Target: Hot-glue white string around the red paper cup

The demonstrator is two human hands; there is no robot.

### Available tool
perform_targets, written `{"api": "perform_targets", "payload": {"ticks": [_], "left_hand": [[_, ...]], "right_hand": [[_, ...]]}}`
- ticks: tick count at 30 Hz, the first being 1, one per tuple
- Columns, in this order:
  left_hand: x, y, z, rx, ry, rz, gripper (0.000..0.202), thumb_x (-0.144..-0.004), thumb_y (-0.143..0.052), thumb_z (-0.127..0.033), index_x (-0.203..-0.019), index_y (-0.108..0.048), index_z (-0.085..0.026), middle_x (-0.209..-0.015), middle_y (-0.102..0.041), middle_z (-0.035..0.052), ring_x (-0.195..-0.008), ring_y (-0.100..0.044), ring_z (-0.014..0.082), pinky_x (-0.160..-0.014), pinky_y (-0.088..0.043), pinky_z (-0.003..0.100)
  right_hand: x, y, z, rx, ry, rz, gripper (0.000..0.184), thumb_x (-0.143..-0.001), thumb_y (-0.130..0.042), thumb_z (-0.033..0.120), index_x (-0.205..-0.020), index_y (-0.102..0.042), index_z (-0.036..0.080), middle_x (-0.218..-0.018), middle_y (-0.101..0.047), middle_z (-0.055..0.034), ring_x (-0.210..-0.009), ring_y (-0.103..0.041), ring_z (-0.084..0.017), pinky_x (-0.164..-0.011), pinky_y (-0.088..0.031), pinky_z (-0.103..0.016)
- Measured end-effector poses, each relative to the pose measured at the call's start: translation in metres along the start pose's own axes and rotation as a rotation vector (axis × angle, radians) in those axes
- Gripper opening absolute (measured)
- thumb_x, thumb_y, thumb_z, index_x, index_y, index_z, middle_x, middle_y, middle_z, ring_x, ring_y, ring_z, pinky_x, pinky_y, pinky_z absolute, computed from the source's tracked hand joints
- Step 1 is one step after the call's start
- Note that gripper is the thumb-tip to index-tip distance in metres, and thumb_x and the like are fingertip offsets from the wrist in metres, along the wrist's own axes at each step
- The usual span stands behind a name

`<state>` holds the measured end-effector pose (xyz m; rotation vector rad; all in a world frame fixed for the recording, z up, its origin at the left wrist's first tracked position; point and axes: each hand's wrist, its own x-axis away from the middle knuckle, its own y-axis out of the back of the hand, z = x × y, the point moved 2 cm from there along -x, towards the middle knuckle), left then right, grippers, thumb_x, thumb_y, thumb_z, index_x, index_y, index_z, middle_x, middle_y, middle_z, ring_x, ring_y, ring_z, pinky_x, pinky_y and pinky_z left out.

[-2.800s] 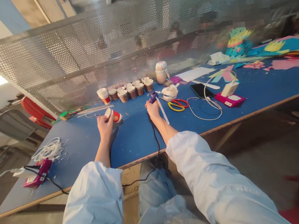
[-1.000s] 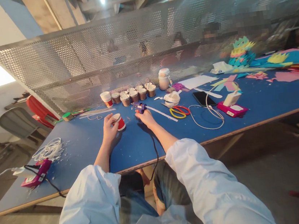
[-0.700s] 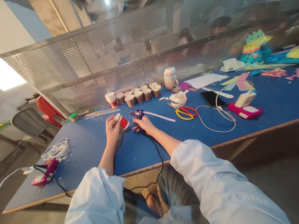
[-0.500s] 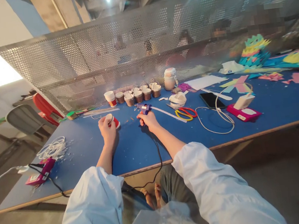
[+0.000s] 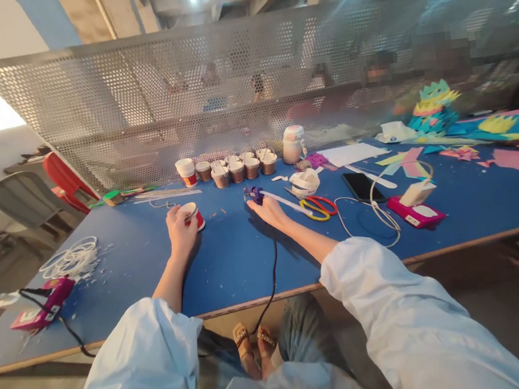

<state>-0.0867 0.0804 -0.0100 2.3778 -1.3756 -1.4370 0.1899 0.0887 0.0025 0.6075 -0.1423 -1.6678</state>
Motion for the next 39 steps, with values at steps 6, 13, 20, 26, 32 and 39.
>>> {"api": "perform_targets", "payload": {"ticks": [6,13,20,26,32,39], "left_hand": [[0.003,-0.002,0.0,-0.003,-0.042,0.041,0.005,-0.076,-0.061,-0.024,-0.079,-0.062,-0.02,-0.121,-0.051,0.0112,-0.12,-0.047,0.0284,-0.105,-0.038,0.046],[0.006,-0.002,-0.001,-0.033,-0.022,0.1,0.021,-0.068,-0.062,-0.017,-0.089,-0.063,-0.021,-0.13,-0.046,0.0116,-0.128,-0.042,0.0318,-0.11,-0.033,0.049],[0.011,-0.007,-0.005,0.005,0.121,0.125,0.024,-0.069,-0.061,-0.017,-0.093,-0.06,-0.02,-0.124,-0.047,0.0124,-0.122,-0.049,0.0301,-0.099,-0.045,0.045],[0.018,-0.014,-0.021,0.053,0.025,0.198,0.027,-0.072,-0.064,-0.021,-0.098,-0.057,-0.022,-0.125,-0.048,0.0113,-0.123,-0.049,0.0271,-0.099,-0.046,0.042],[0.021,-0.012,-0.02,0.11,0.056,0.187,0.043,-0.071,-0.07,-0.026,-0.109,-0.052,-0.02,-0.125,-0.05,0.0125,-0.114,-0.055,0.0261,-0.094,-0.05,0.043],[0.022,-0.032,-0.028,0.241,0.211,0.171,0.055,-0.07,-0.073,-0.029,-0.117,-0.048,-0.018,-0.117,-0.055,0.0105,-0.094,-0.063,0.0191,-0.085,-0.055,0.038]], "right_hand": [[0.015,0.0,-0.019,0.307,0.069,0.07,0.022,-0.083,-0.06,0.037,-0.094,-0.066,0.019,-0.099,-0.07,-0.0094,-0.102,-0.062,-0.026,-0.089,-0.044,-0.034],[0.015,0.001,-0.02,0.496,0.127,0.109,0.032,-0.085,-0.059,0.043,-0.105,-0.065,0.02,-0.103,-0.069,-0.0087,-0.1,-0.062,-0.024,-0.086,-0.044,-0.032],[0.015,0.002,-0.014,0.62,0.127,0.048,0.03,-0.09,-0.048,0.036,-0.103,-0.066,0.015,-0.099,-0.069,-0.0127,-0.098,-0.06,-0.027,-0.085,-0.042,-0.035],[0.017,0.006,-0.01,0.711,0.121,0.009,0.033,-0.091,-0.047,0.037,-0.103,-0.065,0.013,-0.099,-0.067,-0.0158,-0.1,-0.058,-0.03,-0.087,-0.039,-0.039],[0.018,0.005,-0.012,0.738,0.114,0.064,0.035,-0.091,-0.049,0.043,-0.11,-0.064,0.016,-0.102,-0.068,-0.0132,-0.099,-0.059,-0.028,-0.085,-0.041,-0.036],[0.017,0.005,-0.012,0.763,0.1,0.087,0.038,-0.093,-0.045,0.045,-0.109,-0.062,0.015,-0.104,-0.068,-0.0127,-0.102,-0.059,-0.027,-0.086,-0.041,-0.035]]}}
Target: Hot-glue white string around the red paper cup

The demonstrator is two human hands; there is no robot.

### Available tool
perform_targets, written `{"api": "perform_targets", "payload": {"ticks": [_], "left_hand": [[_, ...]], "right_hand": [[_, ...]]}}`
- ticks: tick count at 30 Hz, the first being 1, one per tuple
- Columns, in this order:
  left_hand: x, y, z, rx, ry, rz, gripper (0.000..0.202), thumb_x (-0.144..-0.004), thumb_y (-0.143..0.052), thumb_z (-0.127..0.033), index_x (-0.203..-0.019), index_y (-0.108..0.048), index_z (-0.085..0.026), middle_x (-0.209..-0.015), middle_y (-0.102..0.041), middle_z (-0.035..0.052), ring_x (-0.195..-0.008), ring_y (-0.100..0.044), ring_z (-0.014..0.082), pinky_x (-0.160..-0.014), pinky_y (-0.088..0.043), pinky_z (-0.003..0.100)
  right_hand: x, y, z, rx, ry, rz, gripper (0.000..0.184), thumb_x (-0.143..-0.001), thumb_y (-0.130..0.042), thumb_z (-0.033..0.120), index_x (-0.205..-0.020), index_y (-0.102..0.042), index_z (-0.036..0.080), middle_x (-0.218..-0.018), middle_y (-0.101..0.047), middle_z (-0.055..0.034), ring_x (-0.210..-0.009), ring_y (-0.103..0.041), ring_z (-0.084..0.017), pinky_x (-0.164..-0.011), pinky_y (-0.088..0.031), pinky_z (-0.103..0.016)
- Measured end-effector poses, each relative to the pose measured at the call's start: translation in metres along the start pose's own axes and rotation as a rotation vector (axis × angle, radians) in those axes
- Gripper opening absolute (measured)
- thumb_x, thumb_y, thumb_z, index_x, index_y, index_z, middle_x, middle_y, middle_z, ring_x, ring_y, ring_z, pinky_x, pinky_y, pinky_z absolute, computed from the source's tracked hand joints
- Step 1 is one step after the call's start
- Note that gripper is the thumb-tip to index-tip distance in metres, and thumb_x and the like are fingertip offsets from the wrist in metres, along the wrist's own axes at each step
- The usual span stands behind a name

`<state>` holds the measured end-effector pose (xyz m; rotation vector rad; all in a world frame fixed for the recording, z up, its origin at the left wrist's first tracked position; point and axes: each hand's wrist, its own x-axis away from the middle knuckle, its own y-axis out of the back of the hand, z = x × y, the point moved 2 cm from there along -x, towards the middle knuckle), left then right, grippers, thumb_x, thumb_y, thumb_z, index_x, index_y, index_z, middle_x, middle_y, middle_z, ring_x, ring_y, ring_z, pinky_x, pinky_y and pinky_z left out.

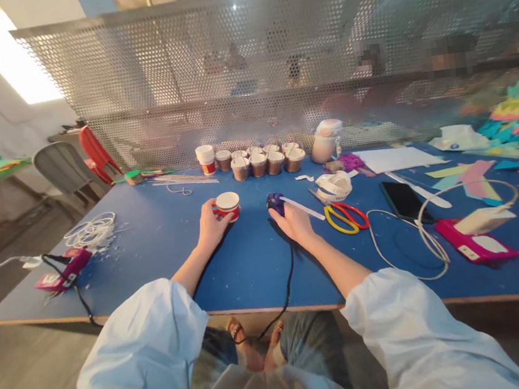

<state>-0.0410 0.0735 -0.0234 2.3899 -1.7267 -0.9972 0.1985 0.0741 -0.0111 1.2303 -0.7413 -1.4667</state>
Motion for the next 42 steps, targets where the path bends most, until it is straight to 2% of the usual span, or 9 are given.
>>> {"api": "perform_targets", "payload": {"ticks": [5,7,11,16,20,26,34,38,42], "left_hand": [[0.002,0.003,-0.006,-0.107,0.056,0.034,0.076,-0.071,-0.073,-0.036,-0.136,-0.038,-0.018,-0.132,-0.05,0.0154,-0.104,-0.062,0.0224,-0.088,-0.053,0.036],[-0.006,0.016,-0.004,-0.26,0.05,0.063,0.065,-0.081,-0.062,-0.041,-0.137,-0.04,-0.017,-0.137,-0.048,0.0142,-0.112,-0.059,0.0214,-0.091,-0.051,0.032],[-0.046,0.055,0.018,-0.484,0.116,0.131,0.031,-0.084,-0.056,-0.029,-0.11,-0.066,-0.015,-0.117,-0.065,0.01,-0.1,-0.063,0.0205,-0.093,-0.048,0.03],[-0.096,0.086,0.058,-0.667,0.23,0.103,0.032,-0.083,-0.051,-0.017,-0.108,-0.07,-0.015,-0.115,-0.066,0.0134,-0.106,-0.061,0.0273,-0.093,-0.047,0.036],[-0.11,0.077,0.078,-0.761,0.23,0.092,0.034,-0.087,-0.049,-0.025,-0.114,-0.068,-0.019,-0.12,-0.061,0.0155,-0.111,-0.056,0.0316,-0.091,-0.046,0.043],[-0.118,0.059,0.089,-0.798,0.215,0.07,0.03,-0.09,-0.045,-0.03,-0.099,-0.071,-0.018,-0.114,-0.059,0.0169,-0.114,-0.049,0.0342,-0.089,-0.046,0.046],[-0.113,0.07,0.074,-0.599,0.204,-0.063,0.019,-0.083,-0.047,-0.021,-0.078,-0.064,-0.014,-0.11,-0.061,0.0209,-0.112,-0.054,0.0334,-0.092,-0.044,0.045],[-0.105,0.097,0.053,-0.389,0.238,-0.175,0.018,-0.081,-0.042,-0.023,-0.077,-0.059,-0.016,-0.083,-0.067,0.0116,-0.088,-0.064,0.0246,-0.079,-0.051,0.036],[-0.075,0.118,0.034,-0.169,0.236,-0.3,0.023,-0.081,-0.037,-0.031,-0.09,-0.053,-0.017,-0.068,-0.058,0.0,-0.065,-0.063,0.0149,-0.063,-0.052,0.026]], "right_hand": [[0.0,0.001,-0.001,0.023,0.001,0.005,0.039,-0.095,-0.043,0.045,-0.109,-0.062,0.014,-0.105,-0.067,-0.0135,-0.102,-0.059,-0.028,-0.085,-0.041,-0.035],[0.001,0.001,-0.001,0.029,0.007,0.006,0.039,-0.095,-0.042,0.046,-0.108,-0.062,0.014,-0.104,-0.067,-0.0129,-0.101,-0.059,-0.027,-0.084,-0.041,-0.035],[0.001,0.002,-0.001,0.033,0.008,0.005,0.041,-0.096,-0.04,0.047,-0.106,-0.062,0.014,-0.102,-0.068,-0.0132,-0.1,-0.06,-0.027,-0.083,-0.042,-0.035],[0.001,0.002,-0.003,0.037,0.008,0.021,0.044,-0.098,-0.034,0.046,-0.108,-0.062,0.015,-0.104,-0.068,-0.0132,-0.101,-0.06,-0.027,-0.083,-0.042,-0.035],[0.001,0.002,-0.005,0.05,0.012,0.046,0.045,-0.098,-0.032,0.047,-0.107,-0.063,0.016,-0.104,-0.068,-0.0123,-0.103,-0.059,-0.026,-0.085,-0.041,-0.033],[-0.001,0.001,-0.005,0.072,0.003,0.042,0.044,-0.097,-0.037,0.048,-0.109,-0.064,0.015,-0.103,-0.069,-0.0126,-0.101,-0.06,-0.026,-0.085,-0.04,-0.033],[-0.001,0.004,-0.005,0.081,0.012,0.053,0.045,-0.097,-0.036,0.05,-0.109,-0.063,0.016,-0.103,-0.069,-0.0119,-0.101,-0.06,-0.026,-0.083,-0.04,-0.032],[0.0,0.009,-0.003,0.068,0.046,0.064,0.044,-0.097,-0.037,0.051,-0.111,-0.062,0.018,-0.105,-0.069,-0.0102,-0.101,-0.06,-0.025,-0.083,-0.04,-0.031],[0.002,0.019,-0.001,0.063,0.089,0.088,0.045,-0.096,-0.037,0.051,-0.117,-0.06,0.018,-0.106,-0.068,-0.0106,-0.102,-0.06,-0.025,-0.084,-0.041,-0.031]]}}
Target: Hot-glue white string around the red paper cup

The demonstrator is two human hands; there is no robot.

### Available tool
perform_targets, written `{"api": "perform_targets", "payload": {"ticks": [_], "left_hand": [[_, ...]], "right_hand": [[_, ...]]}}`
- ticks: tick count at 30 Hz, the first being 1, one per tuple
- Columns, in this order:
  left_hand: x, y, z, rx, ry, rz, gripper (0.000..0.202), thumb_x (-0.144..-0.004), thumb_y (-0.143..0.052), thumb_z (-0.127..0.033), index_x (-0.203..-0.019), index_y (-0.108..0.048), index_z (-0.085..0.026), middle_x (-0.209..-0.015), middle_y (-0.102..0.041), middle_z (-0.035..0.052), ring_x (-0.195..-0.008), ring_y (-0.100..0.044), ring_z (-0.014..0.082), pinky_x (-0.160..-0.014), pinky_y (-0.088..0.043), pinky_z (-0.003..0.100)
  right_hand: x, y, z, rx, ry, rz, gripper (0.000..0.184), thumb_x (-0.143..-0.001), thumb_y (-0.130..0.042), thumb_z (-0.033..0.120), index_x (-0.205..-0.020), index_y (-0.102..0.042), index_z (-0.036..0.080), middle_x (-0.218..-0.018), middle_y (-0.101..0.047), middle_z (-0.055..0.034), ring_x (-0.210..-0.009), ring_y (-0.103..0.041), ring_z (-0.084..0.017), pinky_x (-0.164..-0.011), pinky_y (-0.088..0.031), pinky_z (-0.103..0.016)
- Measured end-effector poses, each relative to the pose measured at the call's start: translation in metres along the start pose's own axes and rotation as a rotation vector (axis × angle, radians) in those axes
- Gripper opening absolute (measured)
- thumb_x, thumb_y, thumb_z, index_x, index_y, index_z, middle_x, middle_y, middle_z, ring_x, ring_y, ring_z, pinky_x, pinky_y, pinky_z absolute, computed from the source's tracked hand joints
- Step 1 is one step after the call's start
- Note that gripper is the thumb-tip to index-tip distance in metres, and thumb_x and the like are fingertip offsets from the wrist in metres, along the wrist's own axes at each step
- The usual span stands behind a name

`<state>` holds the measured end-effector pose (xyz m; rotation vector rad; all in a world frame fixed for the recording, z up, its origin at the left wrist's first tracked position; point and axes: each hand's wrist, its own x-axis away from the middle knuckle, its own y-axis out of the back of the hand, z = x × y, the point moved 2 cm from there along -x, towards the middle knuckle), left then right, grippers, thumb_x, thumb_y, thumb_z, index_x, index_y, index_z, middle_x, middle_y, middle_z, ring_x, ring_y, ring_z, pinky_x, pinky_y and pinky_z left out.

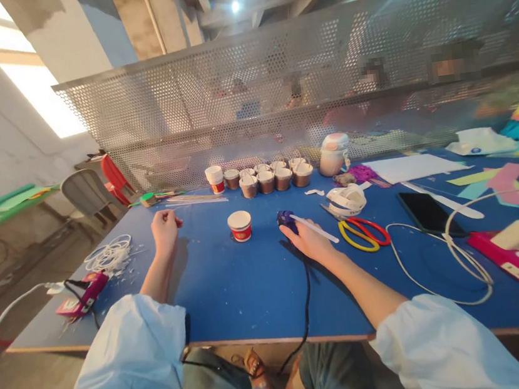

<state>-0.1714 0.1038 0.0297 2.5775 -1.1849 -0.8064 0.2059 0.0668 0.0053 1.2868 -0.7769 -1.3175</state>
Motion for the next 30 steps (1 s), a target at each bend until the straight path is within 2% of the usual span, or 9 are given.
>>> {"api": "perform_targets", "payload": {"ticks": [3,9,12,15,19,22,24,26,30], "left_hand": [[0.031,0.008,-0.003,0.125,0.04,0.019,0.024,-0.077,-0.042,-0.035,-0.092,-0.05,-0.018,-0.06,-0.049,-0.0054,-0.053,-0.057,0.0114,-0.055,-0.05,0.023],[0.07,-0.002,-0.024,0.278,0.086,0.323,0.027,-0.071,-0.054,-0.032,-0.094,-0.051,-0.018,-0.053,-0.045,-0.0096,-0.042,-0.048,0.0086,-0.045,-0.042,0.02],[0.085,-0.005,-0.039,0.308,0.067,0.497,0.025,-0.071,-0.06,-0.032,-0.09,-0.054,-0.018,-0.051,-0.047,-0.0089,-0.041,-0.047,0.0081,-0.044,-0.04,0.02],[0.109,-0.007,-0.051,0.297,0.039,0.706,0.019,-0.072,-0.062,-0.031,-0.082,-0.057,-0.016,-0.056,-0.054,-0.005,-0.044,-0.049,0.0083,-0.045,-0.04,0.021],[0.146,-0.012,-0.062,0.224,-0.008,1.08,0.016,-0.078,-0.059,-0.03,-0.082,-0.057,-0.016,-0.069,-0.062,-0.001,-0.053,-0.055,0.0087,-0.051,-0.042,0.021],[0.163,-0.012,-0.067,0.248,-0.006,1.223,0.015,-0.078,-0.061,-0.029,-0.083,-0.057,-0.015,-0.069,-0.063,-0.0005,-0.056,-0.057,0.0096,-0.054,-0.044,0.022],[0.167,-0.01,-0.07,0.285,0.012,1.261,0.016,-0.077,-0.063,-0.028,-0.082,-0.056,-0.015,-0.066,-0.062,-0.0009,-0.056,-0.057,0.01,-0.055,-0.045,0.022],[0.164,-0.005,-0.07,0.308,0.039,1.247,0.017,-0.077,-0.064,-0.029,-0.082,-0.056,-0.015,-0.066,-0.063,0.0,-0.056,-0.058,0.0104,-0.054,-0.044,0.023],[0.148,0.01,-0.067,0.341,0.068,1.083,0.019,-0.075,-0.066,-0.031,-0.08,-0.057,-0.015,-0.069,-0.064,0.0005,-0.054,-0.057,0.0093,-0.052,-0.043,0.022]], "right_hand": [[0.004,0.013,0.001,0.065,0.008,0.019,0.049,-0.095,-0.037,0.054,-0.116,-0.061,0.017,-0.104,-0.068,-0.014,-0.101,-0.062,-0.028,-0.082,-0.043,-0.033],[0.027,0.046,0.0,0.19,-0.047,0.201,0.051,-0.09,-0.043,0.059,-0.086,-0.069,0.015,-0.089,-0.07,-0.0178,-0.085,-0.067,-0.031,-0.071,-0.045,-0.036],[0.046,0.064,0.002,0.187,-0.079,0.258,0.042,-0.091,-0.047,0.051,-0.075,-0.067,0.018,-0.079,-0.07,-0.0133,-0.082,-0.068,-0.03,-0.07,-0.044,-0.035],[0.061,0.073,0.017,-0.056,0.037,0.262,0.034,-0.091,-0.049,0.046,-0.071,-0.064,0.023,-0.074,-0.069,-0.0045,-0.078,-0.067,-0.024,-0.068,-0.043,-0.03],[0.063,0.058,0.054,-0.559,0.312,0.284,0.019,-0.087,-0.053,0.028,-0.103,-0.061,0.022,-0.092,-0.07,-0.0028,-0.072,-0.063,-0.014,-0.071,-0.045,-0.026],[0.055,0.029,0.078,-0.799,0.397,0.343,0.055,-0.078,-0.049,0.008,-0.131,-0.045,0.02,-0.112,-0.065,-0.0075,-0.076,-0.063,-0.011,-0.076,-0.047,-0.025],[0.051,0.012,0.086,-0.931,0.408,0.518,0.067,-0.073,-0.048,0.004,-0.137,-0.037,0.019,-0.111,-0.066,-0.0079,-0.074,-0.063,-0.01,-0.072,-0.048,-0.024],[0.05,0.005,0.088,-1.005,0.405,0.737,0.063,-0.073,-0.049,0.005,-0.135,-0.04,0.015,-0.098,-0.068,-0.0059,-0.067,-0.062,-0.01,-0.066,-0.048,-0.023],[0.058,0.026,0.073,-0.909,0.43,0.93,0.038,-0.081,-0.052,0.017,-0.118,-0.057,0.012,-0.083,-0.068,-0.0034,-0.056,-0.055,-0.007,-0.059,-0.045,-0.02]]}}
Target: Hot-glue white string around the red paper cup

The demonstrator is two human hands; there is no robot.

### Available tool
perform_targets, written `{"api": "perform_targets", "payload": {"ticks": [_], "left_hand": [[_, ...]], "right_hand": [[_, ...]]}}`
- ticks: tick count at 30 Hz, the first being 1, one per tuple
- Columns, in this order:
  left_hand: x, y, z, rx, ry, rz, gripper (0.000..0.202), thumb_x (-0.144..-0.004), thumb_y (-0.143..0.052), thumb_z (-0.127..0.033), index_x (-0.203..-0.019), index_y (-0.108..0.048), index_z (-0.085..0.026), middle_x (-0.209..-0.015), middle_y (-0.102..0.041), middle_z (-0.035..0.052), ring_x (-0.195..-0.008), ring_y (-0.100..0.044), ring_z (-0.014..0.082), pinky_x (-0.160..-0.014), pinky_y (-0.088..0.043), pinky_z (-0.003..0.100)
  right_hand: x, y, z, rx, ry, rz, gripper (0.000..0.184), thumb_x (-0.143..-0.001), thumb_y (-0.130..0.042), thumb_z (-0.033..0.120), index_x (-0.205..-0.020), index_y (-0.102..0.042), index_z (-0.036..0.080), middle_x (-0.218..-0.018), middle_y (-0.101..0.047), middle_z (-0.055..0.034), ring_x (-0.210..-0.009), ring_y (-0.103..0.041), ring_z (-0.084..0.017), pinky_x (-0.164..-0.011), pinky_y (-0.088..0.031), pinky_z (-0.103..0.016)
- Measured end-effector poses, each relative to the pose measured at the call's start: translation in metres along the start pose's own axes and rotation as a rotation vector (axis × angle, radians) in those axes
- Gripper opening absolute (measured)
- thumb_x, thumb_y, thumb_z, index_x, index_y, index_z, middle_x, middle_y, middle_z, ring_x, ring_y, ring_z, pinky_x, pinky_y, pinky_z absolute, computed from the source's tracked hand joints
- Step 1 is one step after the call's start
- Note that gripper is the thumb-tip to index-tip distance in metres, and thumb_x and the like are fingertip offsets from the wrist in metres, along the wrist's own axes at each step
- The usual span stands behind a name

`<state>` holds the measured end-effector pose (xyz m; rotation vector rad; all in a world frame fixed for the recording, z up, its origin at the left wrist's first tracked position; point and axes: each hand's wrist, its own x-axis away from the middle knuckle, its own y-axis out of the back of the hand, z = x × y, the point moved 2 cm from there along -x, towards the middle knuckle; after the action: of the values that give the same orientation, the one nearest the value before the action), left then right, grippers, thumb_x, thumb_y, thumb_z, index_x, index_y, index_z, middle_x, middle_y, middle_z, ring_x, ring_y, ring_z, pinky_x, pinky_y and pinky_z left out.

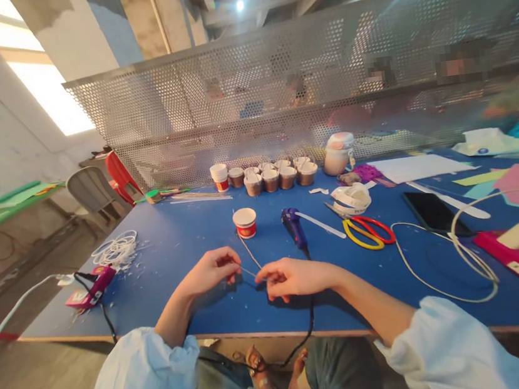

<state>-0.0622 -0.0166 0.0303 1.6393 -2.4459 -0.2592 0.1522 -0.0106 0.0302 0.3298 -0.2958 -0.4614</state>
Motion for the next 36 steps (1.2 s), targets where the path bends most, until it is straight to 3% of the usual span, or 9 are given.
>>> {"api": "perform_targets", "payload": {"ticks": [5,9,15,19,21,24,28,31,36], "left_hand": [[0.012,0.023,0.001,0.02,-0.051,-0.194,0.023,-0.072,-0.068,-0.034,-0.079,-0.058,-0.015,-0.068,-0.063,-0.0001,-0.05,-0.053,0.0077,-0.05,-0.041,0.021],[0.021,0.027,0.005,-0.046,-0.032,-0.259,0.022,-0.074,-0.067,-0.035,-0.08,-0.059,-0.016,-0.07,-0.065,0.0016,-0.048,-0.05,0.0071,-0.048,-0.039,0.021],[0.017,0.011,0.004,-0.154,-0.008,-0.152,0.018,-0.078,-0.06,-0.036,-0.082,-0.06,-0.018,-0.066,-0.061,-0.0011,-0.049,-0.049,0.0085,-0.049,-0.038,0.021],[0.011,-0.009,0.002,-0.329,-0.021,-0.012,0.014,-0.081,-0.055,-0.032,-0.081,-0.062,-0.02,-0.056,-0.054,-0.0039,-0.05,-0.049,0.011,-0.051,-0.04,0.022],[0.01,-0.017,0.0,-0.438,-0.076,0.038,0.014,-0.083,-0.053,-0.028,-0.081,-0.064,-0.021,-0.056,-0.055,-0.0037,-0.052,-0.049,0.0115,-0.053,-0.039,0.022],[0.008,-0.029,-0.008,-0.582,-0.185,0.11,0.017,-0.084,-0.05,-0.022,-0.082,-0.066,-0.021,-0.068,-0.062,-0.0011,-0.062,-0.053,0.0125,-0.06,-0.04,0.022],[0.0,-0.046,-0.029,-0.669,-0.273,0.231,0.02,-0.086,-0.047,-0.018,-0.084,-0.066,-0.02,-0.076,-0.065,0.0015,-0.067,-0.055,0.013,-0.065,-0.041,0.022],[-0.014,-0.052,-0.044,-0.652,-0.345,0.244,0.019,-0.083,-0.047,-0.014,-0.082,-0.065,-0.018,-0.08,-0.066,0.0034,-0.069,-0.055,0.0132,-0.066,-0.041,0.023],[-0.045,-0.039,-0.036,-0.544,-0.365,0.219,0.018,-0.074,-0.046,-0.006,-0.074,-0.062,-0.015,-0.07,-0.062,0.0021,-0.064,-0.054,0.0122,-0.062,-0.041,0.023]], "right_hand": [[0.066,0.011,0.011,0.221,-0.134,-0.13,0.03,-0.087,-0.049,0.029,-0.109,-0.065,0.017,-0.077,-0.07,-0.0018,-0.054,-0.054,-0.009,-0.054,-0.042,-0.02],[0.127,0.031,-0.01,0.37,-0.264,-0.355,0.028,-0.089,-0.047,0.038,-0.094,-0.069,0.023,-0.071,-0.069,-0.0009,-0.066,-0.061,-0.015,-0.061,-0.044,-0.024],[0.204,0.081,-0.065,0.57,-0.538,-0.783,0.028,-0.086,-0.049,0.038,-0.1,-0.069,0.024,-0.089,-0.071,-0.0106,-0.076,-0.067,-0.023,-0.069,-0.049,-0.034],[0.225,0.089,-0.062,1.015,-0.803,-1.036,0.028,-0.086,-0.049,0.029,-0.107,-0.066,0.021,-0.118,-0.064,-0.02,-0.089,-0.066,-0.032,-0.072,-0.047,-0.043],[0.219,0.077,-0.045,1.097,-0.849,-1.044,0.033,-0.088,-0.049,0.033,-0.117,-0.061,0.021,-0.121,-0.062,-0.0194,-0.088,-0.066,-0.033,-0.07,-0.046,-0.045],[0.184,0.05,-0.01,1.0,-0.709,-0.949,0.036,-0.087,-0.052,0.037,-0.12,-0.058,0.025,-0.115,-0.067,-0.0126,-0.089,-0.066,-0.032,-0.074,-0.048,-0.046],[0.1,0.017,0.026,0.681,-0.147,-0.645,0.04,-0.085,-0.055,0.033,-0.124,-0.057,0.024,-0.121,-0.063,-0.0085,-0.111,-0.059,-0.025,-0.096,-0.044,-0.039],[0.034,0.009,0.026,0.367,0.142,-0.536,0.061,-0.075,-0.057,0.016,-0.134,-0.045,0.021,-0.137,-0.052,-0.008,-0.119,-0.054,-0.021,-0.1,-0.043,-0.034],[-0.034,0.017,-0.004,0.01,0.063,-0.501,0.048,-0.073,-0.052,0.012,-0.12,-0.052,0.016,-0.097,-0.068,-0.0042,-0.066,-0.062,-0.013,-0.064,-0.051,-0.027]]}}
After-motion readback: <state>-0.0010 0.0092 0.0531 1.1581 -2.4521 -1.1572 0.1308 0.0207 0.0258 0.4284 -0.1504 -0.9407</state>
